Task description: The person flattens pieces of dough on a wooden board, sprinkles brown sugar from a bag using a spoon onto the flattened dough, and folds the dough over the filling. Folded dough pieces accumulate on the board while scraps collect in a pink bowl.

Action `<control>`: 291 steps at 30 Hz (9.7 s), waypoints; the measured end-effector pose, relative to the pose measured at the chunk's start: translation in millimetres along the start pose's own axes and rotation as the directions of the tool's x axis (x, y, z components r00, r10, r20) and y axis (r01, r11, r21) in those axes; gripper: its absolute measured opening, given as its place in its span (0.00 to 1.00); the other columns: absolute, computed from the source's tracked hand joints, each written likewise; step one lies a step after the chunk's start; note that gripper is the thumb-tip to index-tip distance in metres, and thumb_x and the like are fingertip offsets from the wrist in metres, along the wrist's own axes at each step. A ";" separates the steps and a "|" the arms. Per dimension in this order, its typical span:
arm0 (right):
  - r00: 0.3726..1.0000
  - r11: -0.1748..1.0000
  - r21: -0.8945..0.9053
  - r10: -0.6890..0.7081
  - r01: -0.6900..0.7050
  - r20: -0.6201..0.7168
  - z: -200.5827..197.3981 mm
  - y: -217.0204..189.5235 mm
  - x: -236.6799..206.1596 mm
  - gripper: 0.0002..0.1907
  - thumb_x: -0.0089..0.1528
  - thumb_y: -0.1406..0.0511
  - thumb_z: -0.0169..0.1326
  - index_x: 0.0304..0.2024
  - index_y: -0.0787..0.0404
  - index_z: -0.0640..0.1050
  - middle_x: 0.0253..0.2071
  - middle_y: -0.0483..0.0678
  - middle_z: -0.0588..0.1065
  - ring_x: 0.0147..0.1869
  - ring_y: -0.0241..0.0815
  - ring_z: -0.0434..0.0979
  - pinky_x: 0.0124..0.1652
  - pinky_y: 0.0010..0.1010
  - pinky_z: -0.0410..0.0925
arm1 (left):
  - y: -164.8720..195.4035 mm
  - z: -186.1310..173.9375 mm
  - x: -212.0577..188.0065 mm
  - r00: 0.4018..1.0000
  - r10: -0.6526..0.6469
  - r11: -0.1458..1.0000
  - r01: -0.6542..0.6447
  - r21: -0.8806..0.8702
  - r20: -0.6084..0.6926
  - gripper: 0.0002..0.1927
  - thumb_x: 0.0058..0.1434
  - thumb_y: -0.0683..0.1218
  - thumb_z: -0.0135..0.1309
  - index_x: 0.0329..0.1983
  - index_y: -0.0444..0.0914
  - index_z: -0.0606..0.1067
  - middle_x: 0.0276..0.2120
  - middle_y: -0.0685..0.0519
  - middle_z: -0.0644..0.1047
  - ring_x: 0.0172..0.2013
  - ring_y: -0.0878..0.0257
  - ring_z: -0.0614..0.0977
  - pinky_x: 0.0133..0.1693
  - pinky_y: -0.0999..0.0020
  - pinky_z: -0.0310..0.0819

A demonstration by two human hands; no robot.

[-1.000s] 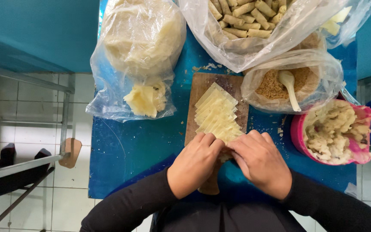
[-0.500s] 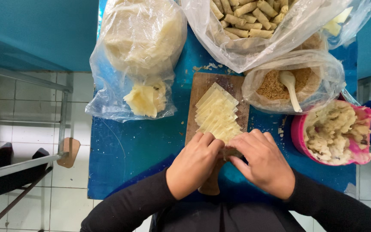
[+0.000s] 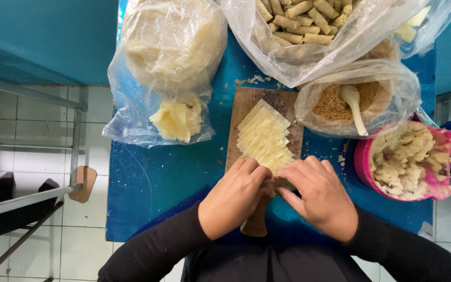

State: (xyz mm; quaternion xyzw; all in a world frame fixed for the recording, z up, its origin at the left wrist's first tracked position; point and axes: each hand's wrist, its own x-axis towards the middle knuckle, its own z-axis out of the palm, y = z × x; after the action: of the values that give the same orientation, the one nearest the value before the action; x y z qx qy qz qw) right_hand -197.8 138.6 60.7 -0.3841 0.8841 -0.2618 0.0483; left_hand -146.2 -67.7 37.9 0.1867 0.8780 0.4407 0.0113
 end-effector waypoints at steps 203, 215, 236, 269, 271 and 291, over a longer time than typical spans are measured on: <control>0.847 0.953 -0.084 0.215 -0.290 -0.487 -77.0 43.2 2.1 0.14 0.67 0.66 0.59 0.55 0.62 0.80 0.47 0.55 0.77 0.49 0.47 0.73 0.50 0.36 0.67 | 33.4 -1.7 -16.5 0.989 -0.089 0.981 0.067 -0.181 -0.118 0.20 0.59 0.35 0.53 0.55 0.35 0.68 0.43 0.41 0.76 0.43 0.45 0.81 0.43 0.55 0.76; 0.975 0.974 -0.056 0.217 -0.220 -0.058 -11.4 -11.7 -25.4 0.09 0.51 0.61 0.66 0.31 0.54 0.80 0.32 0.44 0.76 0.40 0.50 0.72 0.39 0.40 0.63 | 25.9 4.1 -11.7 0.986 -0.097 0.984 0.073 -0.162 -0.139 0.14 0.66 0.39 0.54 0.54 0.34 0.69 0.38 0.43 0.77 0.40 0.45 0.80 0.40 0.54 0.74; 0.961 0.966 0.203 0.200 -0.162 -0.188 14.2 -18.1 -39.0 0.14 0.57 0.72 0.58 0.46 0.59 0.76 0.41 0.47 0.79 0.42 0.49 0.77 0.45 0.35 0.67 | 23.3 9.8 -14.1 0.988 0.063 0.992 -0.047 0.114 -0.141 0.16 0.56 0.37 0.56 0.48 0.38 0.72 0.41 0.47 0.72 0.44 0.48 0.74 0.47 0.59 0.71; 0.986 0.987 -0.046 0.151 -0.154 -0.069 5.1 -14.9 -7.2 0.06 0.57 0.62 0.60 0.28 0.56 0.78 0.30 0.44 0.74 0.39 0.49 0.71 0.39 0.40 0.62 | 15.0 12.2 -6.5 0.986 -0.100 0.990 0.112 0.082 -0.137 0.05 0.65 0.43 0.54 0.39 0.36 0.72 0.34 0.46 0.75 0.39 0.47 0.76 0.42 0.54 0.71; 0.979 0.979 -0.040 0.196 -0.199 -0.061 6.3 -13.7 -6.3 0.06 0.55 0.63 0.61 0.28 0.57 0.78 0.30 0.45 0.74 0.39 0.49 0.71 0.39 0.41 0.62 | 15.3 10.5 -6.4 0.981 -0.108 0.992 0.117 0.045 -0.159 0.04 0.63 0.41 0.54 0.39 0.36 0.72 0.36 0.46 0.75 0.40 0.46 0.76 0.43 0.54 0.71; 0.990 0.983 0.116 0.144 -0.144 0.008 4.9 -1.6 -4.2 0.04 0.55 0.68 0.60 0.34 0.57 0.79 0.34 0.45 0.77 0.42 0.51 0.72 0.42 0.39 0.65 | 12.9 6.2 -0.2 0.989 -0.144 0.987 0.144 0.067 -0.018 0.03 0.62 0.39 0.53 0.38 0.38 0.73 0.34 0.46 0.75 0.41 0.46 0.77 0.42 0.54 0.71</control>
State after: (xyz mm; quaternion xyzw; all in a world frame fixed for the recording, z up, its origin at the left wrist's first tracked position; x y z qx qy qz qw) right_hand -192.4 138.6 56.7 -0.3157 0.8928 -0.3087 0.0894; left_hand -140.7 -56.0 44.1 0.1201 0.9037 0.4098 0.0309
